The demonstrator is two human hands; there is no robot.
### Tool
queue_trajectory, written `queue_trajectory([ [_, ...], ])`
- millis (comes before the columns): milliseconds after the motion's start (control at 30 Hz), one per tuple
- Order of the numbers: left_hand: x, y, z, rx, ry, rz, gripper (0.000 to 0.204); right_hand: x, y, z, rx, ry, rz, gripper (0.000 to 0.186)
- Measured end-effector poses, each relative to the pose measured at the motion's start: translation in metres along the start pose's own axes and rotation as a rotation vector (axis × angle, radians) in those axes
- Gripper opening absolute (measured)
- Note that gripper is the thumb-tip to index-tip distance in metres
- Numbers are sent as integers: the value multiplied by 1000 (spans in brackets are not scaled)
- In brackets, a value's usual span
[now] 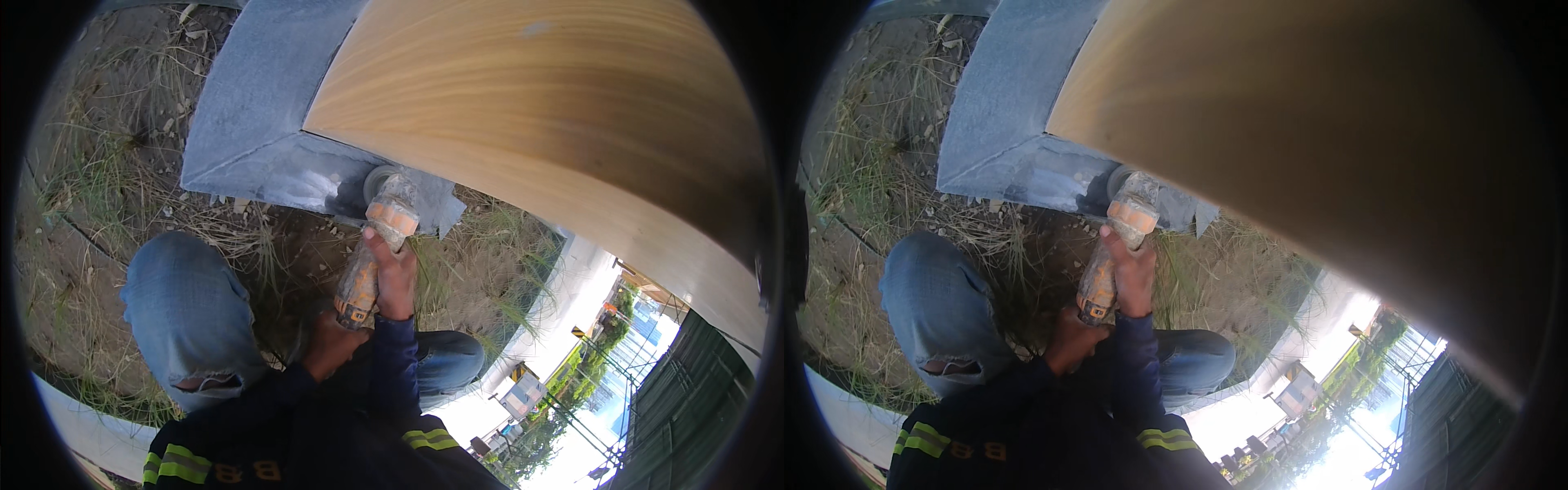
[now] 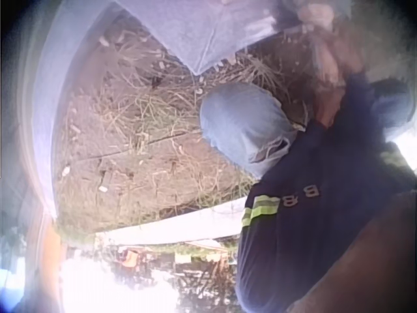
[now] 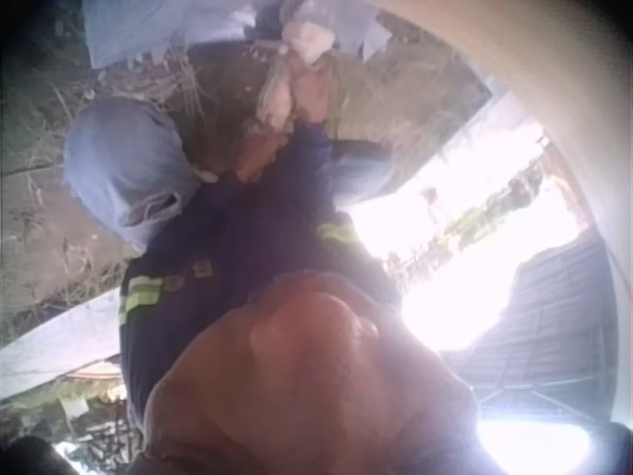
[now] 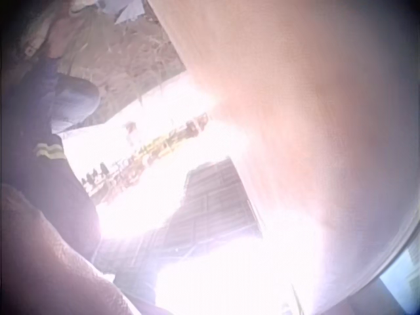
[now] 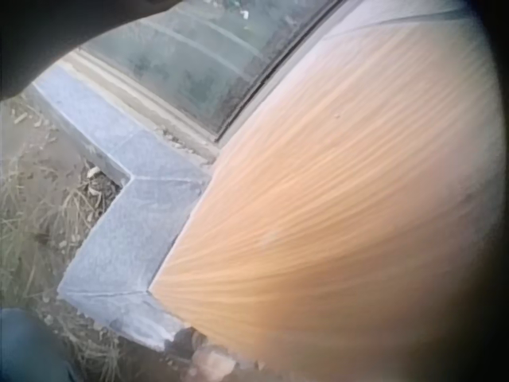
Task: The person uses an angle grinder to smooth the edge of a concrete structure. The person holds the tool with both hands and moves it along the corner where the concrete meets a wooden panel.
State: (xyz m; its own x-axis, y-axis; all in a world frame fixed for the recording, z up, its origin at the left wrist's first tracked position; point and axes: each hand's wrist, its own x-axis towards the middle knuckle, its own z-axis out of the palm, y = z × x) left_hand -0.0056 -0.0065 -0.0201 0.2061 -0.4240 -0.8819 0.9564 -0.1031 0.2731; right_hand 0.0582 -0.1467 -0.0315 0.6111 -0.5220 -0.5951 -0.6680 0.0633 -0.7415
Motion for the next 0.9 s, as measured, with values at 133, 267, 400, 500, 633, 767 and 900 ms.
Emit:
queue_trajectory([
  [133,5,-8,-2,-18,12,42,35,0,-8,3,21,-33,25,49],
  [267,5,-4,-1,1,-10,39,36,3,4,0,119,-3,-5,50],
  [400,1,-5,0,4,18,10,35,-1,1,1,37,-10,3,49],
  [500,-1,-10,0,-17,30,21,35,-8,-11,5,30,-21,19,49],
  [633,9,-10,0,13,11,30,36,-1,-6,-1,52,-13,39,47],
  [767,10,-3,3,39,18,37,32,4,3,-3,41,10,-7,45],
  [900,10,-5,1,29,10,61,35,6,5,-3,94,-4,-24,45],
])
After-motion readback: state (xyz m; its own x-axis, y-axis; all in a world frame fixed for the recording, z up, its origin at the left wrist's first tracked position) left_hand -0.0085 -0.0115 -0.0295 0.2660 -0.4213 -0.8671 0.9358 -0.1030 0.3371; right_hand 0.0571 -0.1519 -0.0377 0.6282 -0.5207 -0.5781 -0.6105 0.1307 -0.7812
